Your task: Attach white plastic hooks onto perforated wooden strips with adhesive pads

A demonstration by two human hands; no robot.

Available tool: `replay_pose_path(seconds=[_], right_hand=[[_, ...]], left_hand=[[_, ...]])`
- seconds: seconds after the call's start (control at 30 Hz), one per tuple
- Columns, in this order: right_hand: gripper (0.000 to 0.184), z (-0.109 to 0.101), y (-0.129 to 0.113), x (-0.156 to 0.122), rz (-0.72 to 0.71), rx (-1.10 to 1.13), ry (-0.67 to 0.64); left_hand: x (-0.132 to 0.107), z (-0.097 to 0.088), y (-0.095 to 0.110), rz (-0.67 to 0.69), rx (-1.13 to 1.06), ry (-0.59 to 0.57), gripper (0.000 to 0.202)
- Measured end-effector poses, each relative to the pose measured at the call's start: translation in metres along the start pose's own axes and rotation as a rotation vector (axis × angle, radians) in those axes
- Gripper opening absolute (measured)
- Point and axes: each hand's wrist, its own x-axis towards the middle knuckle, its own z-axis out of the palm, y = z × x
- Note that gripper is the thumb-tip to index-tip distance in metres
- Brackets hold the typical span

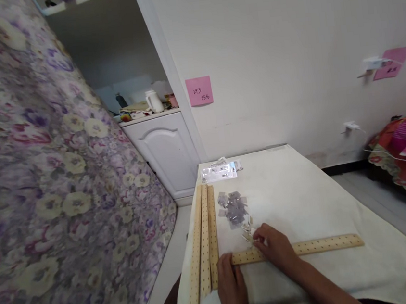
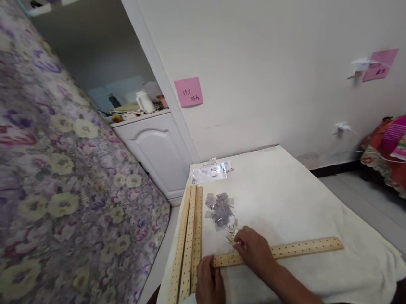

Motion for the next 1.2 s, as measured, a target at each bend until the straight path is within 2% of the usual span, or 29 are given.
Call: replay_pose_path(seconds=[0.07,0.17,0.4,0.6,0.73,0.83,0.93,1.03,1.1,1.2], right_hand=[[0.011,0.016,-0.007,0.008,-0.02,-0.072,-0.002],[0.011,0.027,-0.006,0.013,-0.008,-0.166,-0.009],[0.009,0.034,0.002,0.014,0.017,-0.255,-0.004],[0.012,0.036,0.004,0.015,0.047,-0.189,0.05],[0.012,0.032,0.006,0.016,0.117,-0.054,0.065],[0.009,0.027,0.008,0.017,0.174,0.122,0.027],[0.009,0.024,0.008,0.016,0.195,0.365,-0.049],[0.011,0.022,0.005,0.013,0.213,0.619,-0.158],[0.013,0.021,0.0,0.01,0.209,0.744,-0.219],[0.015,0.02,-0.007,0.005,0.184,0.821,-0.289]], left_hand=[[-0.001,0.001,-0.002,0.0,0.004,0.0,0.033],[-0.002,0.002,-0.002,-0.005,0.012,-0.007,0.033],[-0.002,0.003,0.0,-0.018,-0.011,-0.005,0.032],[-0.003,0.002,0.0,-0.015,-0.022,-0.03,0.033],[-0.003,-0.002,0.003,-0.013,-0.046,-0.032,0.033],[-0.001,-0.01,0.01,-0.011,-0.114,-0.013,0.031],[0.003,-0.023,0.024,-0.043,-0.205,-0.017,0.029],[0.013,-0.037,0.042,-0.159,-0.313,-0.03,0.029],[0.023,-0.043,0.054,-0.278,-0.415,-0.085,0.033],[0.037,-0.048,0.067,-0.386,-0.625,-0.249,0.037]])
